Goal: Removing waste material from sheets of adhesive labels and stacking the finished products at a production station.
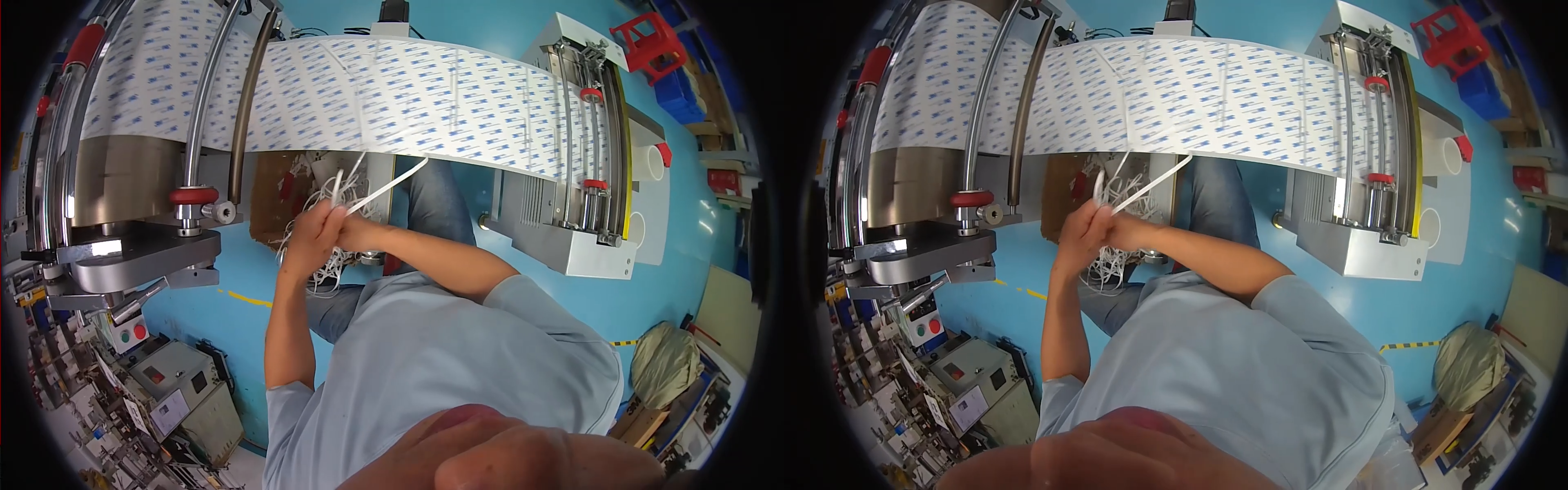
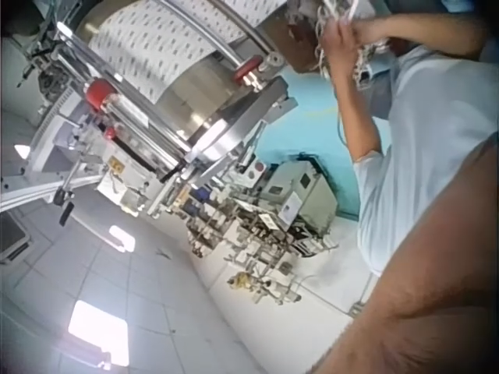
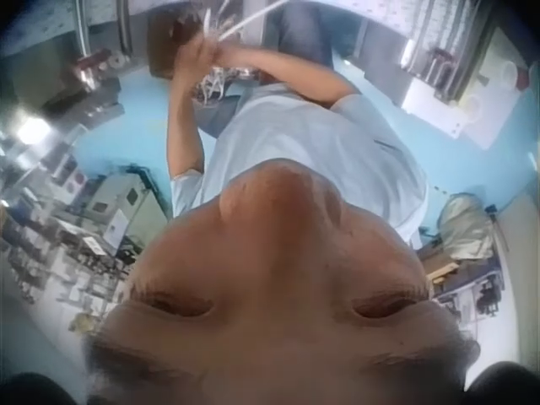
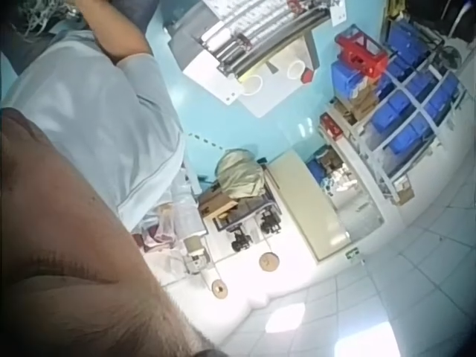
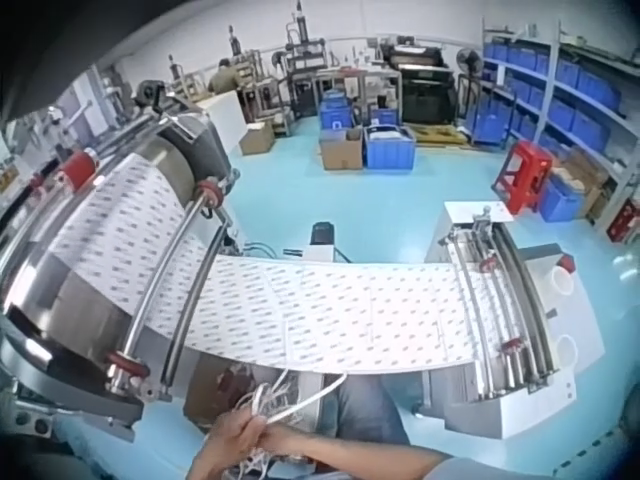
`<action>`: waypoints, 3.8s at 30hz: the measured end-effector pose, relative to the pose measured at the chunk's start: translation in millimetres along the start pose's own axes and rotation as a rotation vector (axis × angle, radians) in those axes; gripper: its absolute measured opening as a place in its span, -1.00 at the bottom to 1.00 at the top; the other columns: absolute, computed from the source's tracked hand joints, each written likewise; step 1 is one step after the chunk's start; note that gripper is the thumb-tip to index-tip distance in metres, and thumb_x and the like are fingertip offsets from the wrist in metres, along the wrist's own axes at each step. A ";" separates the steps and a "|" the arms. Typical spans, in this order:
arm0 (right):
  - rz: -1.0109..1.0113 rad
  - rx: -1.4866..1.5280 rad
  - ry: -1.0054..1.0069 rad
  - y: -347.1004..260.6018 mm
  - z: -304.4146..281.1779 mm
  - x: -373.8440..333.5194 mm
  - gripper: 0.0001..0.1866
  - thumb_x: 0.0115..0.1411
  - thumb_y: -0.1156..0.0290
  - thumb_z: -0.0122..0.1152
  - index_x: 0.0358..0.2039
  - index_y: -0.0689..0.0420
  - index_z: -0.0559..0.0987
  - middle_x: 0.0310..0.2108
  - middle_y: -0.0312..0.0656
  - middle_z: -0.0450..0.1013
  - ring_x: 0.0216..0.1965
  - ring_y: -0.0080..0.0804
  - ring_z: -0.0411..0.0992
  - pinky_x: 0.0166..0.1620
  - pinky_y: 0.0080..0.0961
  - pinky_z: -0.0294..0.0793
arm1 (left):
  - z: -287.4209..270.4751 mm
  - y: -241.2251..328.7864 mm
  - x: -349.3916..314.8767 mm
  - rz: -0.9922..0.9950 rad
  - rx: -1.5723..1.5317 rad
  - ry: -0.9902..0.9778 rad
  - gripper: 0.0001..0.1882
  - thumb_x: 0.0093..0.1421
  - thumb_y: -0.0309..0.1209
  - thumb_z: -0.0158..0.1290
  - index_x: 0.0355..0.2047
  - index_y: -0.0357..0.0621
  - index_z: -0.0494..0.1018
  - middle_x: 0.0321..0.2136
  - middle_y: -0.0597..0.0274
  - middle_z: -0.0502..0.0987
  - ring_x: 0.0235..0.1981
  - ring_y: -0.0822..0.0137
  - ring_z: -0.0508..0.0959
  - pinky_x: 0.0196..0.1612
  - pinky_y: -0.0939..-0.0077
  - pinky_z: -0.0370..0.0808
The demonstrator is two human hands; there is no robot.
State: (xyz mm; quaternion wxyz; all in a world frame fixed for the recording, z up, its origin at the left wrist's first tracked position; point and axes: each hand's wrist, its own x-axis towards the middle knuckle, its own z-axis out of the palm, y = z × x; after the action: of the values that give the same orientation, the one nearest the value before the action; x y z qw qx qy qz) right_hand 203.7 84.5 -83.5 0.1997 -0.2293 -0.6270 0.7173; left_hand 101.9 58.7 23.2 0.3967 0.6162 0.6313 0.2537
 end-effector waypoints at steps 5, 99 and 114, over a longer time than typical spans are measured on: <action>0.081 0.286 -0.298 -40.1 10.0 14.2 -0.66 0.01 0.47 0.25 -0.16 0.21 0.49 -0.32 -0.24 0.48 -0.30 -0.57 0.40 -0.19 -0.59 0.40 | -44.8 -30.1 -43.7 -0.035 -0.125 0.253 -0.76 0.23 -0.36 -0.08 -0.51 -0.27 0.35 -0.72 0.27 0.33 -0.64 0.46 0.27 -0.58 0.46 0.23; 0.085 0.802 -0.029 -23.2 27.6 49.2 -0.77 0.30 0.26 -0.11 -0.34 0.13 0.43 -0.49 -0.31 0.39 -0.54 -0.66 0.30 -0.46 -0.75 0.29 | -83.0 -148.8 -95.9 -0.087 -1.167 0.308 -0.34 0.19 0.05 -0.11 0.06 -0.30 0.22 -0.10 0.14 0.42 -0.09 0.30 0.43 0.02 0.41 0.34; -0.102 0.338 0.124 -37.3 39.3 37.9 -0.80 0.21 0.56 -0.14 -0.19 0.20 0.44 -0.20 -0.29 0.42 -0.17 -0.58 0.34 -0.11 -0.60 0.33 | -44.9 -13.0 -0.7 -0.096 0.169 0.361 -0.63 -0.01 -0.25 0.14 -0.26 -0.27 0.47 -0.47 0.04 0.56 -0.42 0.11 0.56 -0.31 0.35 0.44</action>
State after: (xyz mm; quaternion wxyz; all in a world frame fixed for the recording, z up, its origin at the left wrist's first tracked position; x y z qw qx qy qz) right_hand 150.0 79.4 -45.2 0.3095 -0.2043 -0.4950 0.7858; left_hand 57.8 64.1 37.8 0.2355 0.5612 0.7398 0.2869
